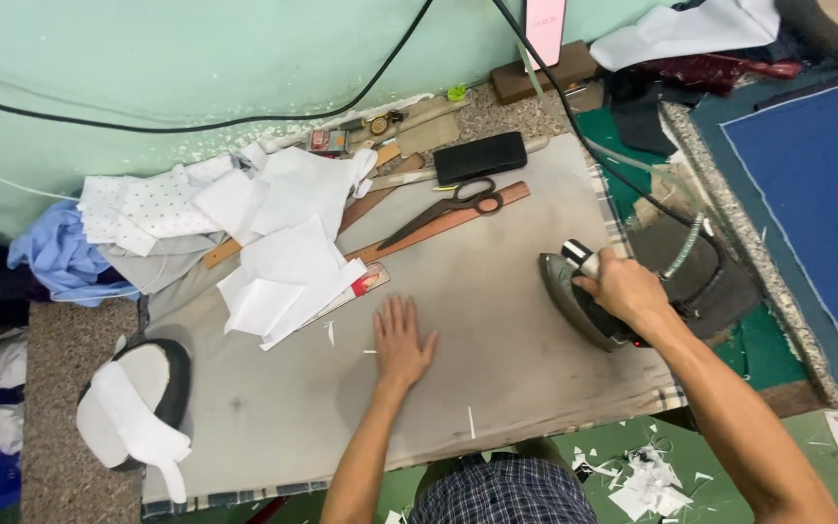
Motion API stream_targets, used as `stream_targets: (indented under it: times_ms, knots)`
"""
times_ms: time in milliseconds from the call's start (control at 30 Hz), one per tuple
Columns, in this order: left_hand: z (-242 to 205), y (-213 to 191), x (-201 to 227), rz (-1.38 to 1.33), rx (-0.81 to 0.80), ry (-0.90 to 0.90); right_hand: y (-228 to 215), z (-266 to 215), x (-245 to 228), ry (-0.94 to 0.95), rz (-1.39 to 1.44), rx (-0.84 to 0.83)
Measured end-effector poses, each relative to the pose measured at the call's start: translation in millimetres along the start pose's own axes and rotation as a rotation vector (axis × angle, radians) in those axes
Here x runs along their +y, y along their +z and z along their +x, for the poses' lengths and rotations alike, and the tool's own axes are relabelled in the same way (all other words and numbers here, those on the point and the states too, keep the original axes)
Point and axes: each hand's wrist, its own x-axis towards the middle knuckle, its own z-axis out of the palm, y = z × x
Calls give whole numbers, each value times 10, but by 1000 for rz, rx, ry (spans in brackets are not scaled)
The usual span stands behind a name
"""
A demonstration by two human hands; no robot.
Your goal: The person cuts white fabric pieces with shears, then irons a piece on a worktable. They measure and mark the fabric with a ruler and pencil, then cut along the marked line. The workspace contains scattered fabric scraps and tools.
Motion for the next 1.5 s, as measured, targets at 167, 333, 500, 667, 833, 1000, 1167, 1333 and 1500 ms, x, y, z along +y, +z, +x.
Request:
stream_targets:
  times_ms: [167, 333, 500, 667, 833, 1000, 1167, 1333, 1500]
  knots:
    - [-700, -538, 595, -105, -271, 184, 275, 132, -585, 2, -14, 67]
    - [-907, -516, 287, -234, -554, 406, 45, 142, -936, 141, 68, 53]
    - [-583, -191, -1274, -150, 236, -173, 154, 274, -837, 126, -19, 127]
    - [-582, -317, -1278, -214, -52, -20, 140, 200, -919, 144, -2, 162]
    - [-797, -301, 52, -231, -254, 194, 124, 183, -903, 175, 82, 213]
    - [-1373, -109, 1538, -1211, -260, 943, -40, -20, -982, 11, 164, 197]
    - [-744, -188, 1106, -885, -12, 696, -51, -44, -924, -12, 160, 167]
    - [-133, -418, 395, -361, -178, 177, 65, -29, -838, -5, 197, 163]
    - [-36, -234, 283, -138, -302, -10, 237, -504, -660, -46, 129, 34]
